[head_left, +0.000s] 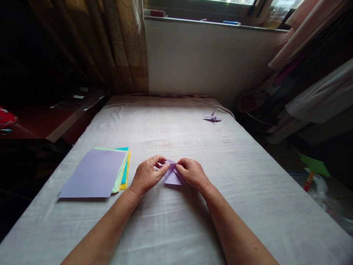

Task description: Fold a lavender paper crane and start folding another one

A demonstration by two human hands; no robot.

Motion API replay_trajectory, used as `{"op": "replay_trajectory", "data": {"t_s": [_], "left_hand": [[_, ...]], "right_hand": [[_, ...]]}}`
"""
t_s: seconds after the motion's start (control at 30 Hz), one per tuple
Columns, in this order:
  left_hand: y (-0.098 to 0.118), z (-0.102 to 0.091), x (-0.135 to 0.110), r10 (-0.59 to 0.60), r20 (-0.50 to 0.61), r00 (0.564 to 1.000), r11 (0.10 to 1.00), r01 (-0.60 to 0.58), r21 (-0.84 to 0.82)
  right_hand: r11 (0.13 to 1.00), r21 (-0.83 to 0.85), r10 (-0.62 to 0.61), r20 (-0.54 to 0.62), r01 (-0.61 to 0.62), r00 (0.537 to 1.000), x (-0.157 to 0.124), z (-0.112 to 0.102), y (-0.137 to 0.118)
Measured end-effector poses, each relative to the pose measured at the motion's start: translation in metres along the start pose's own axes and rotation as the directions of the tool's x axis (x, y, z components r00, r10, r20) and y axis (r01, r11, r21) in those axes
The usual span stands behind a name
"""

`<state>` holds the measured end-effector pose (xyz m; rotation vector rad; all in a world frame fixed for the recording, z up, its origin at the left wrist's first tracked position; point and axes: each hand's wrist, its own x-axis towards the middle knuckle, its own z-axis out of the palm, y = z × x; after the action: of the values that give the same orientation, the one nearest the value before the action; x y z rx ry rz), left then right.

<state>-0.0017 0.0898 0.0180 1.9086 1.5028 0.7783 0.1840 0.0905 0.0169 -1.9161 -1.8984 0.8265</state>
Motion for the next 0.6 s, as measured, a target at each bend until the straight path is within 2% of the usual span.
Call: {"op": "replay_trajectory", "data": {"t_s": [0.1,0.17,0.27,0.4,0.47,0.5,0.6], "left_hand": [[-0.007,-0.004,0.003,-0.023,0.035,0.999,0.996,0.026,-0.080],[-0.008,-0.007,0.003,-0.038,0.087,0.996,0.996,0.044,-0.073],[-0.002,-0.007,-0.001,-0.031,0.156,0.987,0.998,0.021,0.067],[0.010,-0.001,-0.009,0.049,0.159,0.986,0.961,-0.090,0.261],[0.013,0.001,-0.010,0.063,0.146,0.987,0.945,-0.106,0.310],[0.013,0.002,-0.011,0.060,0.137,0.989,0.942,-0.101,0.321],[0.012,0.000,-0.009,0.037,0.119,0.992,0.947,-0.073,0.312]], "right_hand": [[0.999,-0.035,0.040,-0.031,-0.041,0.999,0.003,-0.001,0.002],[0.996,-0.067,0.059,-0.050,-0.063,0.997,0.003,0.000,0.002],[0.982,-0.176,0.061,-0.076,-0.074,0.995,0.001,0.001,0.000],[0.950,-0.303,0.047,-0.106,-0.078,0.993,-0.002,0.002,0.000],[0.954,-0.298,-0.025,-0.122,-0.012,0.992,-0.003,0.001,0.002],[0.957,-0.284,-0.104,-0.136,0.062,0.985,-0.002,0.001,0.004],[0.918,-0.207,-0.376,-0.192,0.337,0.906,0.002,0.003,0.010]]}}
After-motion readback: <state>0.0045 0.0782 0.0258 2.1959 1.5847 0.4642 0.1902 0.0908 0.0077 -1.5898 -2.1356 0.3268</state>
